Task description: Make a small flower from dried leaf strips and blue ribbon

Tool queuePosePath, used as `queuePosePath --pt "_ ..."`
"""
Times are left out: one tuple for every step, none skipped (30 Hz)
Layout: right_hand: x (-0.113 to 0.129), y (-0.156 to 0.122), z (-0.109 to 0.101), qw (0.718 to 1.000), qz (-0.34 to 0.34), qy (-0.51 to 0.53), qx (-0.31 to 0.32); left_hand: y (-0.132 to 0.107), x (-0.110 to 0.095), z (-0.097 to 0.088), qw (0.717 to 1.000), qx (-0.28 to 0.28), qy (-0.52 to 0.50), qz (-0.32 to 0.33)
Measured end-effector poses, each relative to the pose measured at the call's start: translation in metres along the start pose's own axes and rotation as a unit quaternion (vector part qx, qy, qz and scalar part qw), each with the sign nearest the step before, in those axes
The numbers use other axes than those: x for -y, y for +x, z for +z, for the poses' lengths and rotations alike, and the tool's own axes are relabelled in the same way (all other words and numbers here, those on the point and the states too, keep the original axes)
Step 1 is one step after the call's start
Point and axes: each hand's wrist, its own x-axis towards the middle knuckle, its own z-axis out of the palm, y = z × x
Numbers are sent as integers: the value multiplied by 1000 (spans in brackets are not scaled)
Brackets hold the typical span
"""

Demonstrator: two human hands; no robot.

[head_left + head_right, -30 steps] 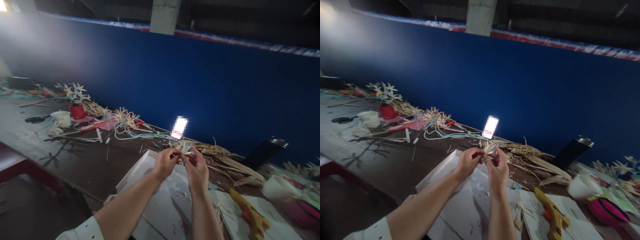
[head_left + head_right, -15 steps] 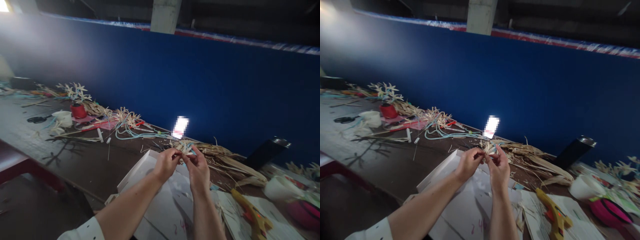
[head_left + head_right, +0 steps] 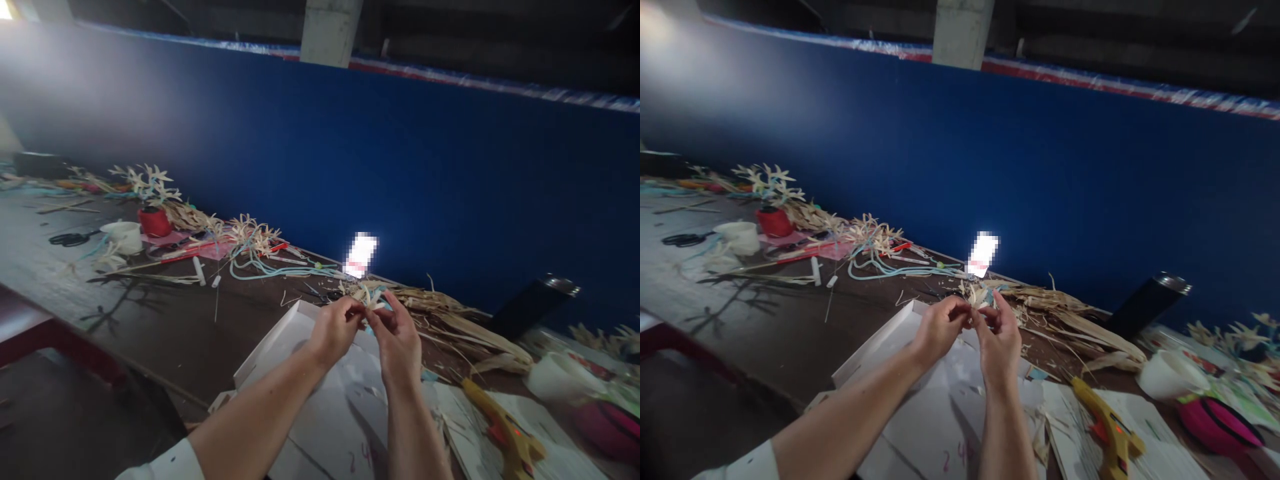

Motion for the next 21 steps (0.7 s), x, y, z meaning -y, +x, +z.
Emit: queuePosePath --pt "-1 0 0 1000 -1 -5 5 0 0 0 1000 -3 -7 -6" --pt "-1 0 0 1000 -2 -7 8 0 1 1 1000 -4 -14 -11" --pt "-2 0 0 1000 -4 -7 13 1 0 1 1000 -4 -21 -16" --pt "-3 1 -1 1000 -6 -7 18 1 0 1 999 -4 -26 -19" --pt "-4 1 -1 1000 -9 -8 22 1 0 1 999 -5 -28 -21" --pt "-4 1 -1 1000 -12 -10 25 1 0 1 999 -7 -27 -21" --pt "-4 1 -2 999 -15 -14 26 2 0 1 999 -9 -25 -20" --pt "-4 1 -2 999 -17 -19 25 1 0 1 1000 -11 -22 -19" --pt "-4 1 -2 999 -20 -24 22 1 0 2 1000 -13 -19 -19" --pt "-3 1 -2 999 -20 -29 19 1 -1 2 1000 -16 -17 -19" --pt "-2 1 -1 999 -19 -34 15 1 -1 1 1000 -18 -16 -20" --pt "-1 1 -1 999 -17 -36 12 0 -1 1 999 -20 -15 -21" --pt "0 1 -1 999 -16 -36 9 0 -2 1 999 -21 -14 -21" --pt "0 1 -1 999 -15 -33 7 0 -2 1 999 -22 -12 -21" --pt "0 0 0 1000 -14 -27 6 -1 -3 1 1000 -22 -9 -19" --pt "0 0 0 1000 -14 -18 6 -1 -3 0 1000 -22 -4 -18" --pt "0 0 0 1000 -15 -8 6 -1 -3 0 1000 -23 2 -17" --pt "0 0 0 1000 -15 1 7 -1 -3 0 1000 -24 8 -15" --pt "0 0 1 1000 -14 7 6 -1 -3 0 1000 -24 13 -13" --pt "1 0 1 1000 -14 8 4 -1 -3 0 1000 -24 16 -10" --pt "1 0 1 1000 -14 5 1 -1 -3 0 1000 -24 19 -7"
